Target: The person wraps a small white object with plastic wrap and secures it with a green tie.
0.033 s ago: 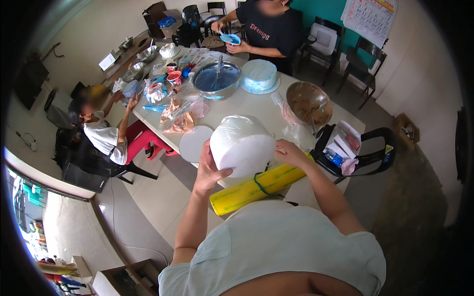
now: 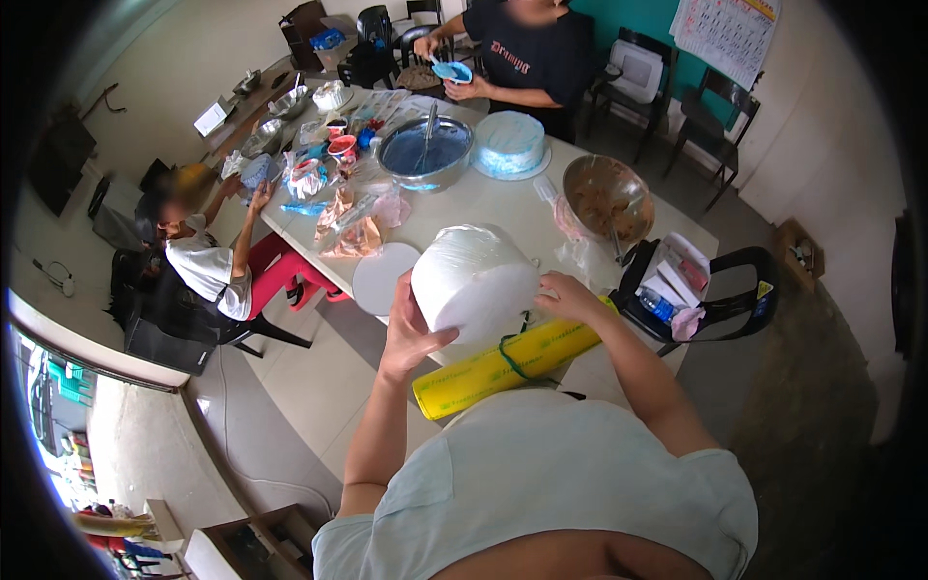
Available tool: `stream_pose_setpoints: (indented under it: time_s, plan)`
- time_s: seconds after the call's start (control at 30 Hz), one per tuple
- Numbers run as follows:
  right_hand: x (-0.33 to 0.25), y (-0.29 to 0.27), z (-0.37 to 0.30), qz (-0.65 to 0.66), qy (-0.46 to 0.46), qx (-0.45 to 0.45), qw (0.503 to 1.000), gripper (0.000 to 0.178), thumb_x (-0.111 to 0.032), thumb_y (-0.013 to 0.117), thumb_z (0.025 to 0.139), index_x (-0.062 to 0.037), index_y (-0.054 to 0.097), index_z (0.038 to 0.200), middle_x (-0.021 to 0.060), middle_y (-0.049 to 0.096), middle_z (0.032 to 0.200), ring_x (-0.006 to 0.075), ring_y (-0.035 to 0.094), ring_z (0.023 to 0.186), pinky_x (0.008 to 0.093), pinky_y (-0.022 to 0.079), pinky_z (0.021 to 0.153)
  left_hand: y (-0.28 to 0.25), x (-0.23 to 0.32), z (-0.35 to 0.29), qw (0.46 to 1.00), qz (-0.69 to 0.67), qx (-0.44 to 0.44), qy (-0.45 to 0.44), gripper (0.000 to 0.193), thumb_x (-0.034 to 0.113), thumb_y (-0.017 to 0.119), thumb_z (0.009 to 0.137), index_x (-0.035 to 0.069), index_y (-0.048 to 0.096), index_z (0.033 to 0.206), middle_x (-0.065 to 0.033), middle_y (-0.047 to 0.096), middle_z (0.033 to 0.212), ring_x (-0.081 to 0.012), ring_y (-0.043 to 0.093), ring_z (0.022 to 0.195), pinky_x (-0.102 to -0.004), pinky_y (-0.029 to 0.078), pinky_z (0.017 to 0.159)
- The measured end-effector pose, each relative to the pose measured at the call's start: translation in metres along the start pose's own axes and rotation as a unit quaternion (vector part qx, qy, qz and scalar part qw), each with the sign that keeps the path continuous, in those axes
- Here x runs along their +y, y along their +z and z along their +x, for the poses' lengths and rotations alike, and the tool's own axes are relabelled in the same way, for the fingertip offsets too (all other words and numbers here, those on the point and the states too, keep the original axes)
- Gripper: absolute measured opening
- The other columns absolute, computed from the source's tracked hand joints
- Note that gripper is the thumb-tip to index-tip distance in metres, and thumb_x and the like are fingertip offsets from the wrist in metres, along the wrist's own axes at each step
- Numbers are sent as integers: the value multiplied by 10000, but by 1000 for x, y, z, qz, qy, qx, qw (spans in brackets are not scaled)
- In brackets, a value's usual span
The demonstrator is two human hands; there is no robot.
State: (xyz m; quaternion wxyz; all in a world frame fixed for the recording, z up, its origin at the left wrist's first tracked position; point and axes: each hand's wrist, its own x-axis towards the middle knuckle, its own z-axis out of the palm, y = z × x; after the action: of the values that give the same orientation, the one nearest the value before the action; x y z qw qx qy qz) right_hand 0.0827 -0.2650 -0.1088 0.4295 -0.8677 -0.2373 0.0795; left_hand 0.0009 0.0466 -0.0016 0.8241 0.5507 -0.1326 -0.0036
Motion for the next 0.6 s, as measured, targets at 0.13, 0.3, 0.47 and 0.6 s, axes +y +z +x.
stream_pose_setpoints:
  time_s: [0.13,0.3,0.47,0.6]
  plan:
    - [25,7,26,51,35,-13,998,249,-196,602,1002,-22,683,1162,53,699,1064,161,668,944,296,534,836,-5,-9,8,977,206,-11,61,897,-6,804,600,48,413,1406,-82,553,1267,-192,518,1198,-342,412,1045]
    - [-22,0,61,337,97,51,935,232,-190,584,1009,-78,688,1183,24,682,1027,125,641,949,266,525,791,-15,-26,13,880,464,4,96,899,7,819,542,48,472,1371,-138,568,1357,-297,554,1210,-396,439,1047]
    - [-57,-11,74,294,-95,117,944,232,-159,627,979,-96,690,1192,30,624,1125,128,616,993,274,518,823,-18,-36,25,839,534,-43,100,944,-8,818,534,65,455,1401,-128,545,1378,-321,539,1264,-417,458,1044]
    - [-77,-22,81,198,-180,95,959,273,-123,699,906,-101,698,1179,45,597,1163,179,609,1029,306,501,876,-14,-35,32,885,465,-29,17,936,-9,827,553,55,449,1407,-134,563,1333,-279,552,1245,-384,454,1041]
